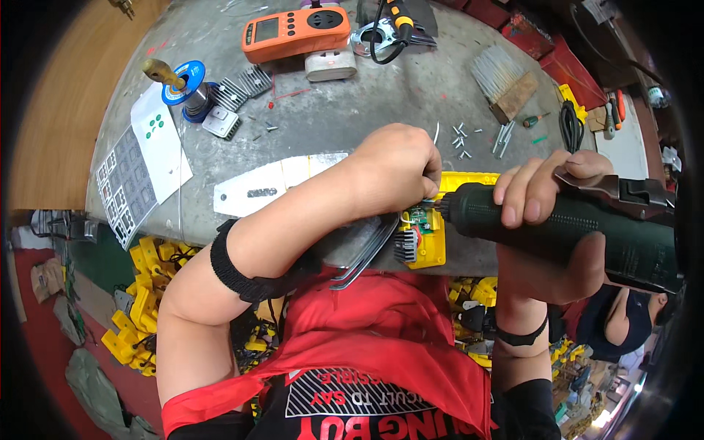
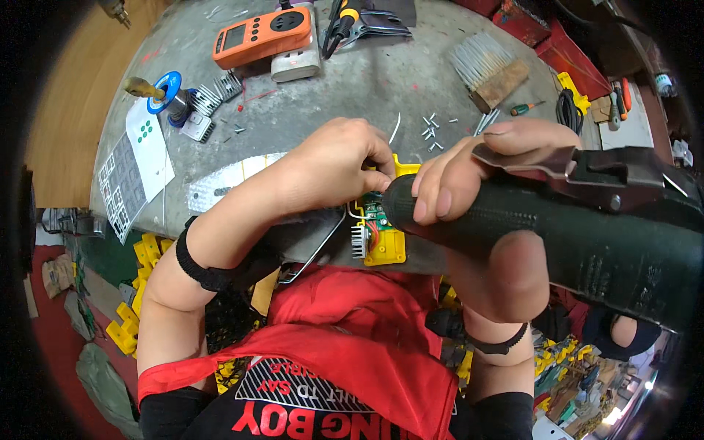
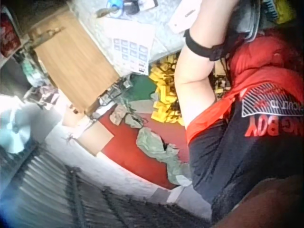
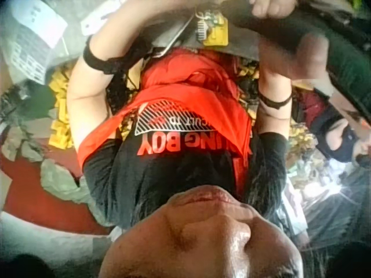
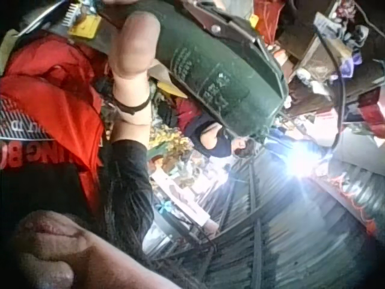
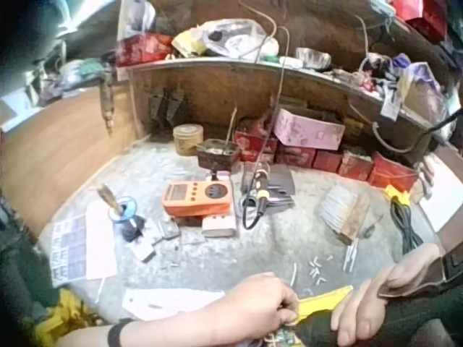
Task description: Assembling the internal electronic components and outer casing of a yellow plastic tool using an electric screwdriver.
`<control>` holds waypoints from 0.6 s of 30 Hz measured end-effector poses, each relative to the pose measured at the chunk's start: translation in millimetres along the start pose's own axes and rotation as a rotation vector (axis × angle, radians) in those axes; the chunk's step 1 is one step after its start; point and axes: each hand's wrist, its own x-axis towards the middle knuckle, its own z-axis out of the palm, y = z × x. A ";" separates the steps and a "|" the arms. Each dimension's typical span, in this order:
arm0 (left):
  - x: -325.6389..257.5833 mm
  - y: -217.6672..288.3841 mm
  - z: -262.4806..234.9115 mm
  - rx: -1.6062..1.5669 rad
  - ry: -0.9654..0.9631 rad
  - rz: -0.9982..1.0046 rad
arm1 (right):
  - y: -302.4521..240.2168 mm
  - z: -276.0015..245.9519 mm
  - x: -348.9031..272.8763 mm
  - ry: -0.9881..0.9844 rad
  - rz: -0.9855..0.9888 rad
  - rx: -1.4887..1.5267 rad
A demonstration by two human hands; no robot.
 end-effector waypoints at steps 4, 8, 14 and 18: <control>1.0 -1.9 3.6 0.003 0.012 0.005 | -0.7 2.4 4.7 -0.036 0.005 0.018; 0.9 -3.9 6.5 0.007 0.051 0.046 | 0.1 5.6 7.4 -0.032 0.025 -0.016; 2.7 -4.9 7.7 0.024 0.063 0.060 | -1.7 12.5 14.6 0.010 0.091 -0.079; 2.2 -7.0 11.9 0.022 0.107 0.070 | -1.0 16.5 20.9 -0.036 0.174 -0.066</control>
